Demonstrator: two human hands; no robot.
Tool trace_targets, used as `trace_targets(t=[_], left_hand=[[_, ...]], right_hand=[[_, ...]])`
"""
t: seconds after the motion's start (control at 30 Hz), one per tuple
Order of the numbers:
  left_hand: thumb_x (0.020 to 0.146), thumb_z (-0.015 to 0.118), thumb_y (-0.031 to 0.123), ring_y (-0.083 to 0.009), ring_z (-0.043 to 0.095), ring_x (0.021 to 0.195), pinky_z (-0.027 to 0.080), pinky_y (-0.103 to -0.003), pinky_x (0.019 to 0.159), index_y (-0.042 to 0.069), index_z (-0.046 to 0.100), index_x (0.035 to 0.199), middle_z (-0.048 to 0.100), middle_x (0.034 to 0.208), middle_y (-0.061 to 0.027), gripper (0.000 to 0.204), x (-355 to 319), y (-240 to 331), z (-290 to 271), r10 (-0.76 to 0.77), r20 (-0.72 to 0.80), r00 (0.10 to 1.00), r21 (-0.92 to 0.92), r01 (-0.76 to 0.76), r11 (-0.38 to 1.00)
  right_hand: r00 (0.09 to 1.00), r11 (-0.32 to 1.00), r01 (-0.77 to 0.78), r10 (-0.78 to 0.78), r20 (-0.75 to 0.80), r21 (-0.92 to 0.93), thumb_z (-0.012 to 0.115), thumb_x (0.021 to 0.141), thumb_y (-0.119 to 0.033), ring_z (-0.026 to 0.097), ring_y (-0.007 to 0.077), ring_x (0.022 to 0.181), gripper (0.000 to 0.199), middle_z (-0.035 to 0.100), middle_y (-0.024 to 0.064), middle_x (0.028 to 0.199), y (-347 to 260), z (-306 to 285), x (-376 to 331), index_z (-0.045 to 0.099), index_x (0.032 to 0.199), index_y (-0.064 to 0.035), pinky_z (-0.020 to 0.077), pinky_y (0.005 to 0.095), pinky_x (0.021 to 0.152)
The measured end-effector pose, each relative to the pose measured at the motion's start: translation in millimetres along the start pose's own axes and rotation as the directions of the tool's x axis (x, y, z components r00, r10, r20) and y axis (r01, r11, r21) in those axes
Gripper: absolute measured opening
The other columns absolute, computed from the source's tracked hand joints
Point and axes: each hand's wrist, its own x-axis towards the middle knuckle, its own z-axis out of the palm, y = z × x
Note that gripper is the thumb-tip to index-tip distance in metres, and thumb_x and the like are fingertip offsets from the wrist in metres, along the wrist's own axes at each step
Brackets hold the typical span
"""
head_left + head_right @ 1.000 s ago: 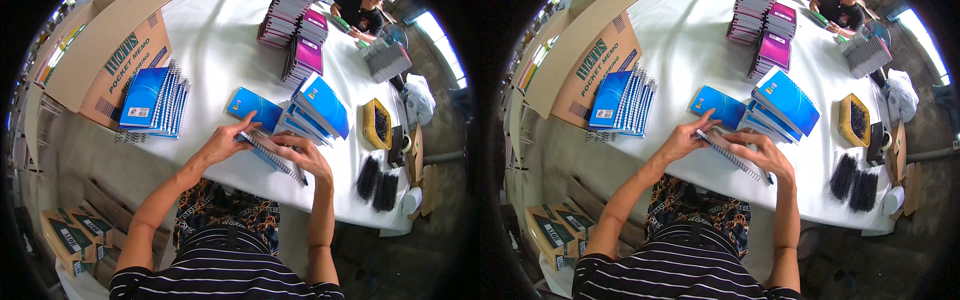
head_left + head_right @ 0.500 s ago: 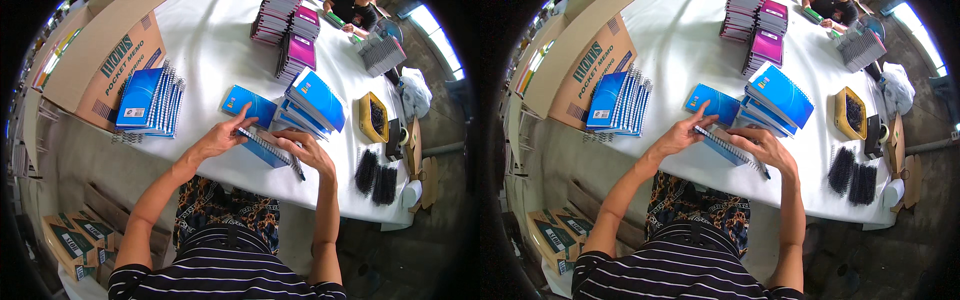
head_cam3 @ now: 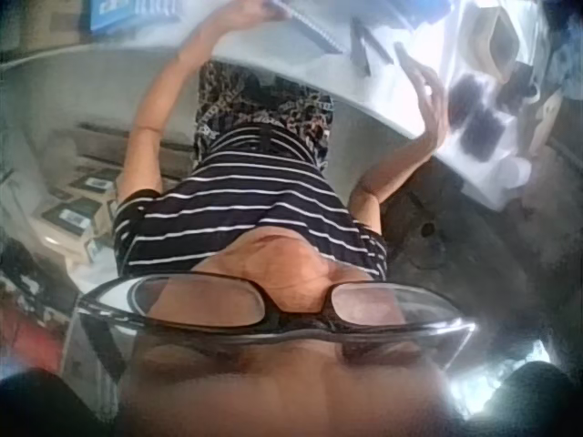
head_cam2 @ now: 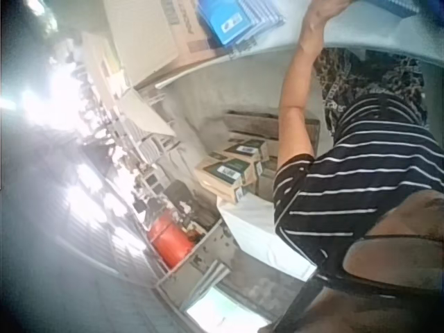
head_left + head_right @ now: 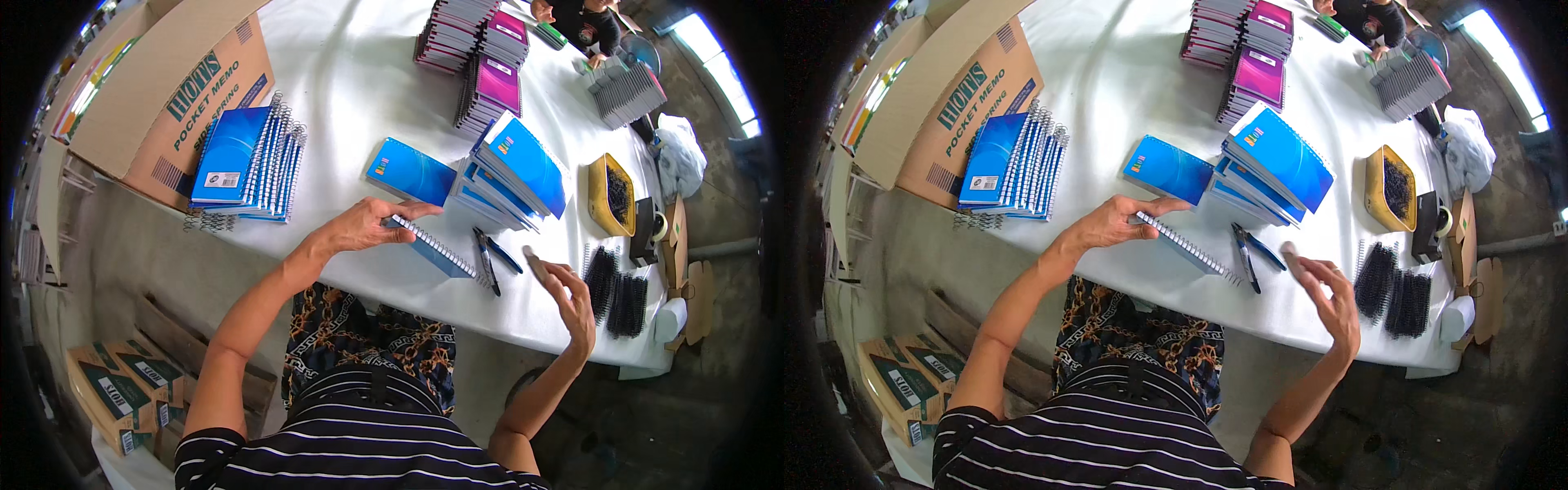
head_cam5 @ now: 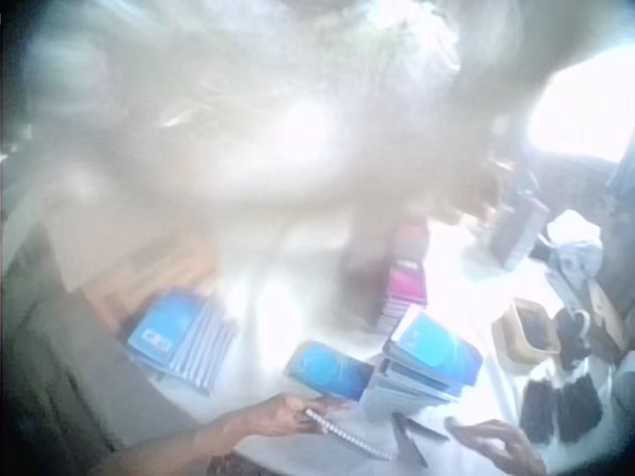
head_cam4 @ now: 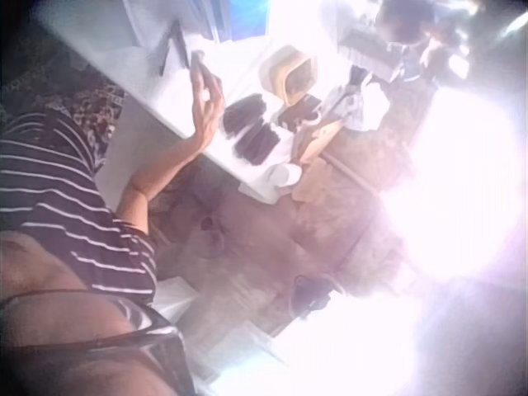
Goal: The person uses pliers to cut a long metal spiral coil to the width of several small notebooks and then inserts the cut coil segments into the punched holes of each notebook by hand.
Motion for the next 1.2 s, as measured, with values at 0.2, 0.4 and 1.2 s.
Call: trace_targets(t=[0.2, 0.4, 1.2], left_hand=[[0.086, 0.07, 0.037, -0.0238, 0.058, 0.123, 0.046, -0.036, 0.105, 0.009, 0.066, 0.124, 0.068, 0.123, -0.0083, 0.047, -6, 36, 2, 0.13, -0.41, 0.903, 0.113, -0.091, 0.989], [0.087, 0.07, 0.029, -0.0274, 0.059, 0.122, 0.053, -0.038, 0.097, 0.01, 0.065, 0.126, 0.067, 0.124, -0.0084, 0.043, -15, 26, 29, 0.364, -0.442, 0.82, 0.713, 0.074, 0.697], [0.08, 0.074, 0.025, -0.03, 0.064, 0.112, 0.059, -0.035, 0.074, 0.021, 0.055, 0.138, 0.065, 0.128, 0.0015, 0.062, -16, 24, 65, 0.4, -0.433, 0.808, 0.85, 0.217, 0.481]], right_hand=[[0.882, 0.91, 0.03, -0.218, -0.417, -0.414, 0.075, 0.081, -0.033, 0.047, 0.0312, 0.121, 0.041, 0.057, 0.0139, 0.121, 50, 47, 12, 0.069, 0.118, -0.014, 0.0305, 0.0473, 0.104], [0.827, 0.761, 0.097, -0.42, -0.374, -0.642, 0.07, 0.084, -0.014, 0.052, 0.034, 0.11, 0.048, 0.056, 0.0163, 0.113, 26, 137, 25, 0.056, 0.13, -0.0127, 0.0369, 0.0471, 0.098], [0.912, 0.903, 0.41, -0.406, -0.056, 0.131, 0.063, 0.093, -0.015, 0.059, 0.0184, 0.069, 0.025, 0.06, 0.0086, 0.084, -71, 148, 7, 0.062, 0.114, -0.0024, 0.0462, 0.0311, 0.06]])
